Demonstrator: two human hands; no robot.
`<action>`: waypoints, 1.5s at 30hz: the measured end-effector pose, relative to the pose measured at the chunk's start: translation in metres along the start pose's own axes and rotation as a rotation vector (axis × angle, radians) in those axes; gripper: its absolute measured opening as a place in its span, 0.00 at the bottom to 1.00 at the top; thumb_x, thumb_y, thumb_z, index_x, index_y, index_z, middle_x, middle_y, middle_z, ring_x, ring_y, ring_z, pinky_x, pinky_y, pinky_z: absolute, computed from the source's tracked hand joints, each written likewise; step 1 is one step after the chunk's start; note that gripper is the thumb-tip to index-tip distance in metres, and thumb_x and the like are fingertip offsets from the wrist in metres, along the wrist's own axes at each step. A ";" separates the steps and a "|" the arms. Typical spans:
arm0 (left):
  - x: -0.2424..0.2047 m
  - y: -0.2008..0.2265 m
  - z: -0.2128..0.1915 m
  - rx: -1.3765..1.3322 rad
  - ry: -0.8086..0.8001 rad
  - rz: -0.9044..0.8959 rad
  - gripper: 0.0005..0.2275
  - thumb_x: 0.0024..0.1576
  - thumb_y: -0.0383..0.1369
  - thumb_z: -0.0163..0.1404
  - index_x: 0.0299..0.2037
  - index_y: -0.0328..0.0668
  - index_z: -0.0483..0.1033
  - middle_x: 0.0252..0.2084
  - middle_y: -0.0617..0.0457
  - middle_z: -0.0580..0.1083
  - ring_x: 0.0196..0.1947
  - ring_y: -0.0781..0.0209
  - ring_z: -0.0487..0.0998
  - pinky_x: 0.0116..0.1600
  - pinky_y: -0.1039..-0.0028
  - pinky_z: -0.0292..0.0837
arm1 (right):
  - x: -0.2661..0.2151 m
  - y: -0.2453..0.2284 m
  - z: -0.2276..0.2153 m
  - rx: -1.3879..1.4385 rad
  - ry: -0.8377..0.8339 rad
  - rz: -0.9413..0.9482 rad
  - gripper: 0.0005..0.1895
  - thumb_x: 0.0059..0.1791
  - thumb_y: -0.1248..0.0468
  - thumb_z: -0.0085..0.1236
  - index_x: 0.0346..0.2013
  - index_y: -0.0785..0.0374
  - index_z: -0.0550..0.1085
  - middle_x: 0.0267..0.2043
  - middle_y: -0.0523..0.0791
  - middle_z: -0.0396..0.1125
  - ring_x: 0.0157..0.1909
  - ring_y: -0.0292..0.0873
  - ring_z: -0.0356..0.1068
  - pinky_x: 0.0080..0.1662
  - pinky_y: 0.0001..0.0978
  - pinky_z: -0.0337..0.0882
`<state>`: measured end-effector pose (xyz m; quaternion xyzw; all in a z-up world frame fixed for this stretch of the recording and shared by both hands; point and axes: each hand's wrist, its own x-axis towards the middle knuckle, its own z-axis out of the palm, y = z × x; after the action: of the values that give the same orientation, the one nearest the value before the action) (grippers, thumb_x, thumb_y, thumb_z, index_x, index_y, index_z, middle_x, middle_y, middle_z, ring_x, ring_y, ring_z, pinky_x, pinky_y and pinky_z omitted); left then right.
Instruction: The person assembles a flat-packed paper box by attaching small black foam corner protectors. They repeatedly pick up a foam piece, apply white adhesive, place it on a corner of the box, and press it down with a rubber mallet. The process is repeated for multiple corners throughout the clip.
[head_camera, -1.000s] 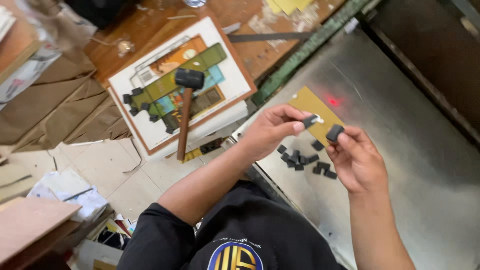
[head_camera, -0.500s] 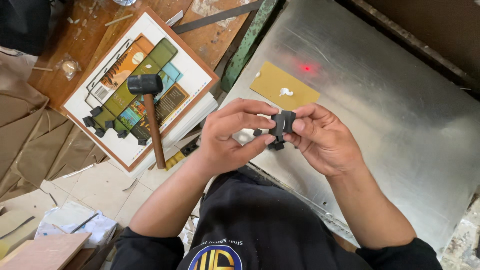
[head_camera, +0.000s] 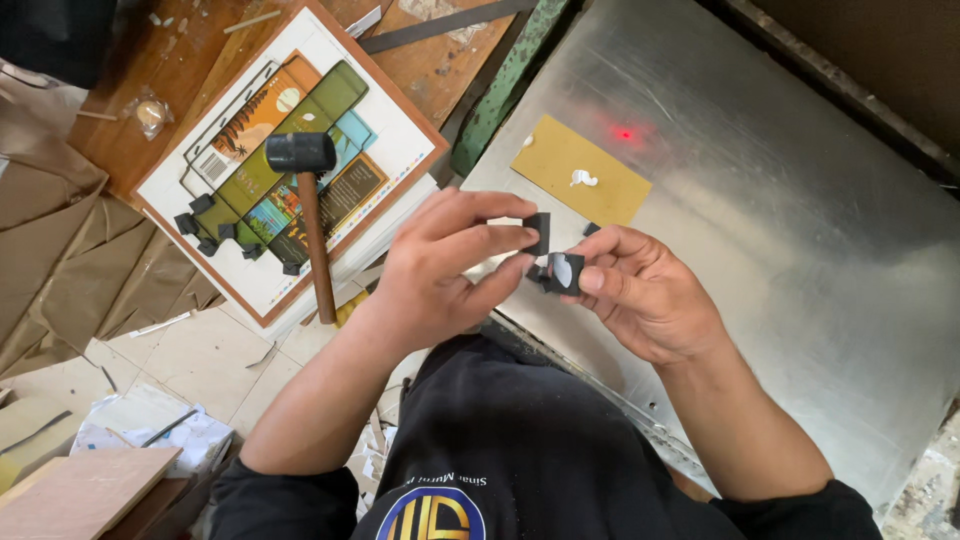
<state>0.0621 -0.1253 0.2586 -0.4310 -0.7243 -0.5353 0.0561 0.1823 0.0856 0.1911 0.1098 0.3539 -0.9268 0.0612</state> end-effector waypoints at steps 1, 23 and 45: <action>0.001 0.011 -0.005 0.004 0.003 0.005 0.02 0.59 0.29 0.59 0.40 0.44 0.82 0.49 0.50 0.79 0.32 0.52 0.77 0.37 0.67 0.74 | 0.000 0.003 0.001 -0.002 -0.006 -0.003 0.10 0.48 0.79 0.56 0.44 0.73 0.76 0.40 0.60 0.77 0.40 0.51 0.80 0.45 0.42 0.83; -0.074 0.045 -0.059 0.119 0.150 -0.137 0.04 0.57 0.29 0.59 0.41 0.45 0.82 0.47 0.48 0.79 0.26 0.54 0.73 0.34 0.67 0.71 | 0.035 0.042 0.046 -0.084 -0.075 0.091 0.10 0.47 0.79 0.58 0.43 0.72 0.76 0.43 0.60 0.77 0.42 0.52 0.80 0.46 0.43 0.82; -0.150 0.012 -0.185 0.010 0.346 -0.339 0.05 0.55 0.26 0.61 0.40 0.44 0.83 0.45 0.47 0.79 0.40 0.41 0.82 0.46 0.57 0.80 | 0.101 0.145 0.148 -0.180 -0.162 0.501 0.10 0.47 0.79 0.56 0.43 0.77 0.73 0.37 0.61 0.76 0.38 0.52 0.80 0.45 0.47 0.83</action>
<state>0.0932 -0.3614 0.2639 -0.2047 -0.7684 -0.5995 0.0909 0.0884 -0.1249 0.1805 0.1136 0.3906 -0.8533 0.3261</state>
